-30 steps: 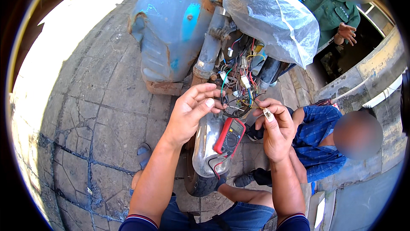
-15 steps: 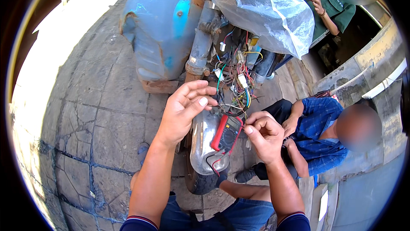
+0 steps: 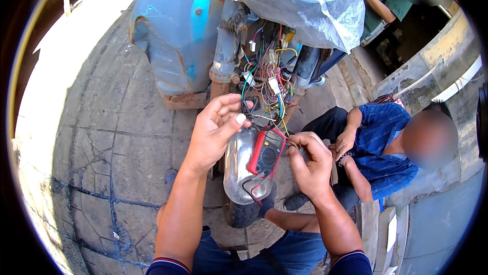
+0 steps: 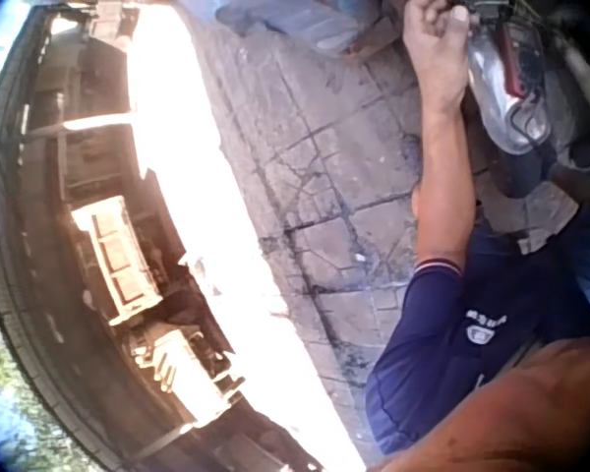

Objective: The person is repairing the electrical wiring of a three-wheeled vehicle. They use a multimeter to test various wires and connectors, and a pair of scissors to cut wires. The person is assisted by two other individuals who observe the process.

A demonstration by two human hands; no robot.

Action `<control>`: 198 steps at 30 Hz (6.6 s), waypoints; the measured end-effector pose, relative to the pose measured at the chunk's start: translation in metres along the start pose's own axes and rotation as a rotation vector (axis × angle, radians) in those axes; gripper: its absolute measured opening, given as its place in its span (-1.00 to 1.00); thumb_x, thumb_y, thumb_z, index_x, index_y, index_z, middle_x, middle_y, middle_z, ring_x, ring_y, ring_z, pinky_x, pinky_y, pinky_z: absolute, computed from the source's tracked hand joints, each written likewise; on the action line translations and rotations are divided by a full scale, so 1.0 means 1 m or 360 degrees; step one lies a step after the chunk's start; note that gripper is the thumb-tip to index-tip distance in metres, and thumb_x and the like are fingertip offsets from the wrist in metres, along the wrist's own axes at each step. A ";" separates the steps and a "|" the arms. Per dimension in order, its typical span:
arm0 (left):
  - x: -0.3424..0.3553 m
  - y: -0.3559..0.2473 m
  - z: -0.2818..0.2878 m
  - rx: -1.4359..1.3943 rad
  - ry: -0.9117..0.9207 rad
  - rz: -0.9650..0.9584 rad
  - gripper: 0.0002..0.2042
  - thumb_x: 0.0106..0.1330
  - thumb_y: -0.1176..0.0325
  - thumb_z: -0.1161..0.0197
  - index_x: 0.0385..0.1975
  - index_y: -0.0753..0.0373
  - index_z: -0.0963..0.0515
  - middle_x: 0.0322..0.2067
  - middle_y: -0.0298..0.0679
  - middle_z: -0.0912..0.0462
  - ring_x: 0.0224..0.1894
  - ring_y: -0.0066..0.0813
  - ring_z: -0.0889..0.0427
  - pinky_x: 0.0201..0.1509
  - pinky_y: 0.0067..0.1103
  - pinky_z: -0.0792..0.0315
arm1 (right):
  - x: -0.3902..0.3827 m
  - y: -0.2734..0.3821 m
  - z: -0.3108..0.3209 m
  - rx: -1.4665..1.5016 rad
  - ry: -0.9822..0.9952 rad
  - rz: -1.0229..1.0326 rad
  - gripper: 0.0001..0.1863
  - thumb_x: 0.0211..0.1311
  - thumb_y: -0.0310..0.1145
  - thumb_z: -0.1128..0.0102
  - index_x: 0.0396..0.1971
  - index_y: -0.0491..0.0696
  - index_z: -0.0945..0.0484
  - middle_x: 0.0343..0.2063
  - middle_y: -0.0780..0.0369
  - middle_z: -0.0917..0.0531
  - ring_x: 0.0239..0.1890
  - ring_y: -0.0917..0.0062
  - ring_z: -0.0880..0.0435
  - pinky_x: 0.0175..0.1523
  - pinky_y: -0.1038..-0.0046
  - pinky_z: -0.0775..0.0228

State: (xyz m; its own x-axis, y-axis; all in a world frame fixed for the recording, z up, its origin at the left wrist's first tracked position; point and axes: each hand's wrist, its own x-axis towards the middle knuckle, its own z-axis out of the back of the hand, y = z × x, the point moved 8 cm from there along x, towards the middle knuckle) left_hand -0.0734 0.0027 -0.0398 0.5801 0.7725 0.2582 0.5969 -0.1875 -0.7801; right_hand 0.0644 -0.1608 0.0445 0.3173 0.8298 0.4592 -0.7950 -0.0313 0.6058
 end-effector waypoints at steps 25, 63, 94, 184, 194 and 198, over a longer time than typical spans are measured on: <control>0.000 0.026 0.026 0.0485 -0.0285 0.0170 -0.78 0.39 0.61 -0.13 0.00 0.36 -0.53 -0.03 -0.15 -0.69 -0.03 -0.47 -0.63 0.09 -0.53 -0.47 | 0.012 -0.053 0.032 0.2065 -0.0150 -0.0641 -0.64 0.00 -0.47 -0.04 -0.14 -0.16 -0.57 -0.49 0.21 -0.53 -0.46 0.44 -0.43 -0.34 0.43 -0.29; -0.025 -0.018 0.027 -0.0527 0.0331 0.0258 -0.60 0.50 0.11 -0.21 -0.02 0.42 -0.59 -0.30 -0.09 -0.70 -0.37 -0.46 -0.64 -0.32 -0.62 -0.43 | 0.006 -0.031 0.018 0.1191 -0.0080 -0.0469 -0.69 0.13 -0.62 0.01 -0.14 -0.21 -0.60 -0.40 0.18 -0.67 -0.42 0.58 -0.58 -0.29 0.59 -0.37; 0.013 -0.055 0.027 -0.0580 -0.0165 -0.0306 -0.70 0.39 0.47 -0.30 0.08 0.35 -0.50 -0.21 -0.09 -0.70 -0.25 -0.42 -0.69 -0.27 -0.57 -0.55 | 0.044 0.037 0.015 0.0363 -0.0081 0.0230 -0.82 0.15 -0.62 -0.23 -0.23 -0.29 -0.62 -0.23 0.12 -0.70 -0.32 0.57 -0.66 -0.22 0.55 -0.49; 0.086 -0.085 -0.055 0.0473 -0.0253 -0.0823 -0.84 0.37 0.62 -0.27 -0.12 0.41 -0.70 -0.15 -0.19 -0.74 -0.13 -0.55 -0.70 -0.09 -0.61 -0.58 | 0.140 0.042 -0.024 0.0551 -0.0033 -0.0347 -0.69 0.48 -0.33 -0.11 -0.42 -0.23 -0.61 -0.73 0.32 -0.56 -0.65 0.74 -0.47 -0.55 0.51 -0.28; 0.086 -0.073 -0.054 0.0063 -0.0142 -0.0529 -0.69 0.37 0.65 -0.21 0.10 0.44 -0.54 0.01 -0.08 -0.68 0.01 -0.43 -0.69 0.09 -0.52 -0.56 | 0.132 0.037 -0.033 0.0918 0.0311 -0.0526 -0.71 0.52 -0.40 0.03 -0.09 -0.33 -0.57 -0.42 0.22 -0.71 -0.58 0.63 -0.59 -0.43 0.53 -0.44; 0.085 -0.070 -0.052 -0.0234 -0.0105 -0.0390 -0.55 0.37 0.67 -0.20 0.26 0.44 -0.35 0.07 0.00 -0.62 0.07 -0.24 -0.70 0.18 -0.41 -0.58 | 0.109 0.043 -0.002 0.0792 0.0200 -0.0474 -0.56 0.50 -0.49 0.04 0.26 -0.42 -0.33 -0.13 0.10 -0.71 -0.34 0.59 -0.69 -0.19 0.57 -0.53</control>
State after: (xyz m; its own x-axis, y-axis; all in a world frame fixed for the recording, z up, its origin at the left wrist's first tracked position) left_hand -0.0371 0.0504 0.0668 0.3744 0.8426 0.3872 0.7915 -0.0728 -0.6068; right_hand 0.0635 -0.0703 0.1193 0.4018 0.9015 0.1608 -0.3337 -0.0194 0.9425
